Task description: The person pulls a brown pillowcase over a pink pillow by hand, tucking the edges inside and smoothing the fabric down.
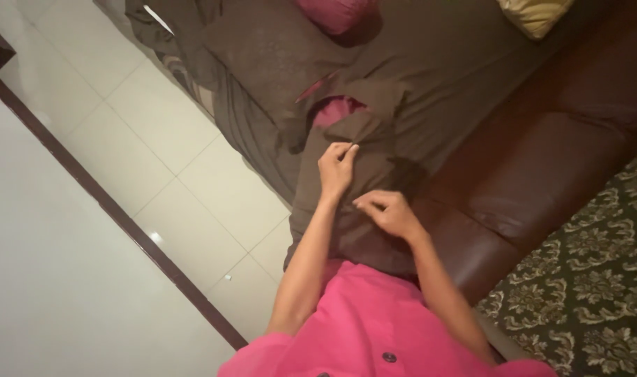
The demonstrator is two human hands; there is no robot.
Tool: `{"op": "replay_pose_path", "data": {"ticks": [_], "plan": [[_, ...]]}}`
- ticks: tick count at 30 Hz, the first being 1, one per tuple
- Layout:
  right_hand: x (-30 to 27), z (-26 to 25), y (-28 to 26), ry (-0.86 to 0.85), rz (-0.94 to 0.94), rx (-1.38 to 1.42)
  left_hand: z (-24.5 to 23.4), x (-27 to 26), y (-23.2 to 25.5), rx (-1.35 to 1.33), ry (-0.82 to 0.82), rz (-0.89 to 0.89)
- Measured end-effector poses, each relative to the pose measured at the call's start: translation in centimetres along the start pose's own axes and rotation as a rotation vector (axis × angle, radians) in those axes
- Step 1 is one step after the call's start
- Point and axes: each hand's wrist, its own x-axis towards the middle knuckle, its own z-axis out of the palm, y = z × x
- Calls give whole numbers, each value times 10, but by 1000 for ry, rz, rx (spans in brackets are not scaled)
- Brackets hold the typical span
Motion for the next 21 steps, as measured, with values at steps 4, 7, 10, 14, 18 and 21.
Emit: {"op": "replay_pose_path", "data": {"ticks": [4, 7, 10, 14, 18, 21], "plan": [[34, -14, 40, 321, 234, 40, 2, -2, 24, -175, 18, 32], [65, -30, 63, 579, 54, -42, -4, -4, 41, -296, 55, 76], [97, -43, 55, 661, 178, 170, -11, 1, 48, -331, 24, 183], [122, -47, 28, 762, 116, -69, -17, 2, 39, -433, -91, 186], [125, -34, -4, 810, 152, 79, -26, 8, 17, -408, -103, 126], [118, -14, 8, 821, 107, 242, -26, 12, -14, -318, -6, 33]]}}
